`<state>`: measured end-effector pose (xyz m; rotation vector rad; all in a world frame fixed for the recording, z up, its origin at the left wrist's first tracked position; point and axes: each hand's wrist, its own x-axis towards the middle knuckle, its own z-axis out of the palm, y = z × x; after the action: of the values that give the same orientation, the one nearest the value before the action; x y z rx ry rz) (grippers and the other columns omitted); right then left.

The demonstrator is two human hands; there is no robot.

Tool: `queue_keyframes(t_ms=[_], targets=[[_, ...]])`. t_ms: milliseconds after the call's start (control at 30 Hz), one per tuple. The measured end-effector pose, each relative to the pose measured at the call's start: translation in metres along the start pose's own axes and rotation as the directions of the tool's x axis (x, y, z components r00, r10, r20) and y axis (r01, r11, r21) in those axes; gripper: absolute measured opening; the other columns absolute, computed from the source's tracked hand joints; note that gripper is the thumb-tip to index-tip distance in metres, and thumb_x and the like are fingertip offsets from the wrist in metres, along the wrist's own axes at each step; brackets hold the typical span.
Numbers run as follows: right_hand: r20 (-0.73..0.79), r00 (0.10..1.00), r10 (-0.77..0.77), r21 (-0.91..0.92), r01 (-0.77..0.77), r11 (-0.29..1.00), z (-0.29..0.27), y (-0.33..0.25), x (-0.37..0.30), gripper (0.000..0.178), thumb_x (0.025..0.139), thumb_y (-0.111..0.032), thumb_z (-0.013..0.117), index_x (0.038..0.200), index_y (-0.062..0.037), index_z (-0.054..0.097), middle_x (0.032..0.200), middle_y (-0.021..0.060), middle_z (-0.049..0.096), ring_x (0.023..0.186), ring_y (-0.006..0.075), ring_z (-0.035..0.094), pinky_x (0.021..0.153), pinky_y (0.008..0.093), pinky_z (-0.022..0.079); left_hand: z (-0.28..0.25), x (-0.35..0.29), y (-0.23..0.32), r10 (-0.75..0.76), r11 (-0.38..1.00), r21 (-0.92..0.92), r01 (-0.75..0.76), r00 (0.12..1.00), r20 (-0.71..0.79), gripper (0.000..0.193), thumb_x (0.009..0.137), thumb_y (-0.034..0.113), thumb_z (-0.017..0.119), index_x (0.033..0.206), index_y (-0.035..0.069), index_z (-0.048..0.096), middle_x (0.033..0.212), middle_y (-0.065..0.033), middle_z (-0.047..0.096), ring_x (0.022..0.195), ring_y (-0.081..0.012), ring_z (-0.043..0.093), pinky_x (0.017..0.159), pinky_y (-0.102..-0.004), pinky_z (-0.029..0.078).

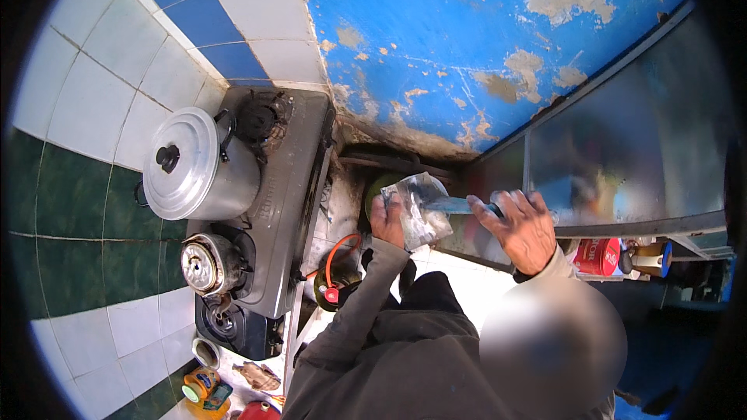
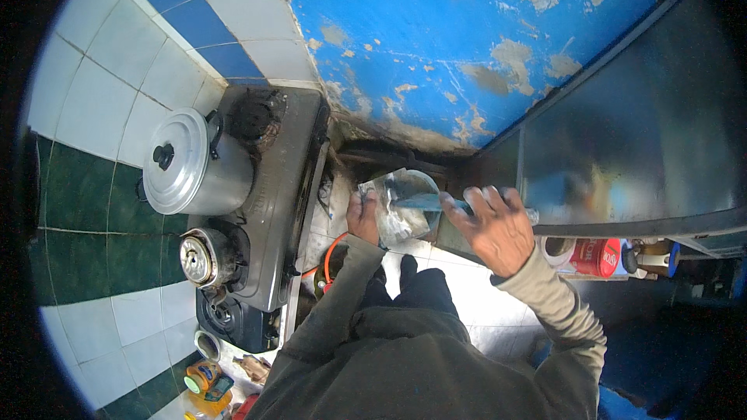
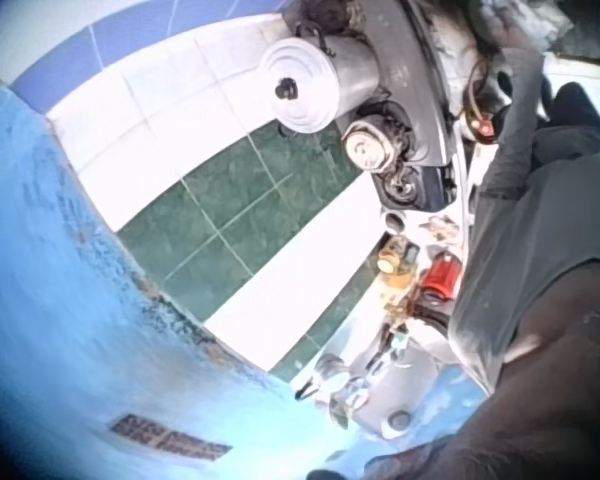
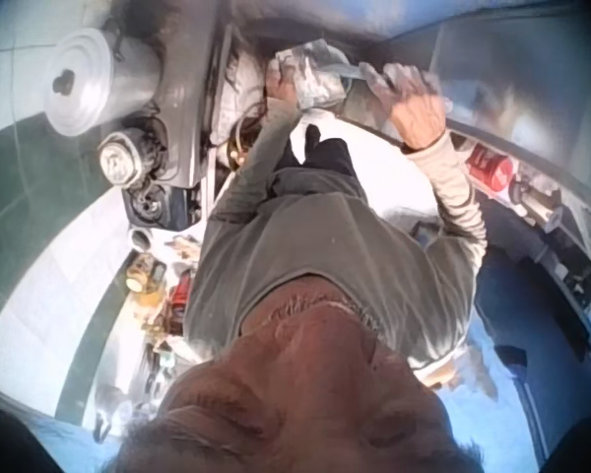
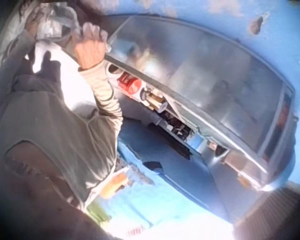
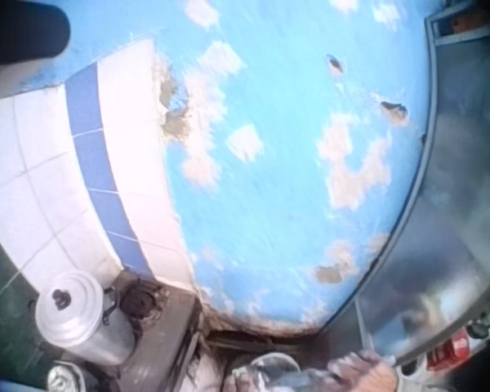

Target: The person applies plaster to a damaged blue wall using a putty knife. They repeatedly scoop plaster from a bucket and spread it over patches of peeling paint and exposed wall surface.

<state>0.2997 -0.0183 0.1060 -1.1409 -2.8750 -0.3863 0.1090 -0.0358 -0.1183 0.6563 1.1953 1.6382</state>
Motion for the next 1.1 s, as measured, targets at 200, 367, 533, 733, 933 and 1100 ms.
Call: queue_keyframes(t_ms=[200, 367, 533, 733, 933, 1100], targets=[[-0.133, 0.987, 0.091, 0.196, -0.064, 0.979, 0.018, -0.003, -0.028, 0.059, 0.073, -0.004, 0.056, 0.128, -0.0238, 0.056, 0.1, 0.0108, 0.053, 0.081, 0.0259, 0.052, 0.068, 0.0376, 0.045, 0.035, -0.012, 0.08, -0.192, 0.902, -0.39, 0.187, 0.981, 0.028, 0.018, 0.095, 0.02, 0.052, 0.104, 0.004, 0.052, 0.096, -0.0051, 0.059, 0.083, -0.0126, 0.057, 0.075, -0.029, 0.049], [-0.235, 0.948, 0.213, 0.425, -0.097, 0.9, 0.043, -0.012, -0.03, 0.07, 0.063, 0.008, 0.059, 0.127, -0.0201, 0.057, 0.097, 0.0144, 0.052, 0.079, 0.0298, 0.051, 0.069, 0.0394, 0.044, 0.041, -0.019, 0.086, -0.04, 0.95, -0.313, 0.021, 0.998, -0.055, 0.019, 0.096, 0.017, 0.051, 0.108, 0.003, 0.052, 0.102, -0.004, 0.057, 0.09, -0.0103, 0.053, 0.082, -0.0269, 0.044], [-0.271, 0.921, 0.28, 0.414, -0.152, 0.898, 0.061, -0.01, -0.028, 0.072, 0.061, 0.011, 0.057, 0.128, -0.0178, 0.057, 0.097, 0.017, 0.051, 0.079, 0.0321, 0.05, 0.07, 0.0407, 0.043, 0.042, -0.019, 0.089, 0.134, 0.958, -0.242, -0.154, 0.986, -0.098, 0.02, 0.095, 0.014, 0.052, 0.112, 0.003, 0.053, 0.101, -0.0033, 0.057, 0.093, -0.0094, 0.051, 0.086, -0.0264, 0.041], [-0.115, 0.873, 0.474, 0.483, -0.368, 0.795, 0.079, -0.002, -0.028, 0.075, 0.061, 0.011, 0.058, 0.128, -0.0223, 0.057, 0.097, 0.0141, 0.049, 0.082, 0.0299, 0.052, 0.071, 0.0397, 0.043, 0.037, -0.024, 0.091, 0.111, 0.98, -0.154, -0.122, 0.991, -0.079, 0.02, 0.095, 0.013, 0.05, 0.111, 0.001, 0.051, 0.103, -0.0045, 0.057, 0.093, -0.0105, 0.052, 0.085, -0.0264, 0.041], [-0.095, 0.909, 0.406, 0.497, -0.31, 0.811, 0.025, 0.009, -0.03, 0.069, 0.064, 0.004, 0.064, 0.127, -0.0237, 0.057, 0.104, 0.0118, 0.052, 0.087, 0.0275, 0.056, 0.071, 0.0393, 0.045, 0.025, -0.004, 0.094, 0.14, 0.981, -0.122, -0.149, 0.987, -0.083, 0.018, 0.094, 0.014, 0.05, 0.106, 0.001, 0.049, 0.093, -0.0032, 0.054, 0.085, -0.0102, 0.049, 0.078, -0.0237, 0.04], [-0.014, 0.984, 0.179, 0.092, -0.177, 0.98, -0.031, -0.003, -0.006, 0.064, 0.064, -0.009, 0.067, 0.126, -0.0211, 0.057, 0.104, 0.0108, 0.052, 0.088, 0.0267, 0.055, 0.07, 0.0401, 0.045, 0.033, -0.003, 0.112, 0.302, 0.949, 0.14, -0.284, 0.944, -0.135, 0.016, 0.094, 0.016, 0.053, 0.094, 0.002, 0.044, 0.081, -0.0008, 0.043, 0.074, -0.0086, 0.038, 0.068, -0.0241, 0.036]])
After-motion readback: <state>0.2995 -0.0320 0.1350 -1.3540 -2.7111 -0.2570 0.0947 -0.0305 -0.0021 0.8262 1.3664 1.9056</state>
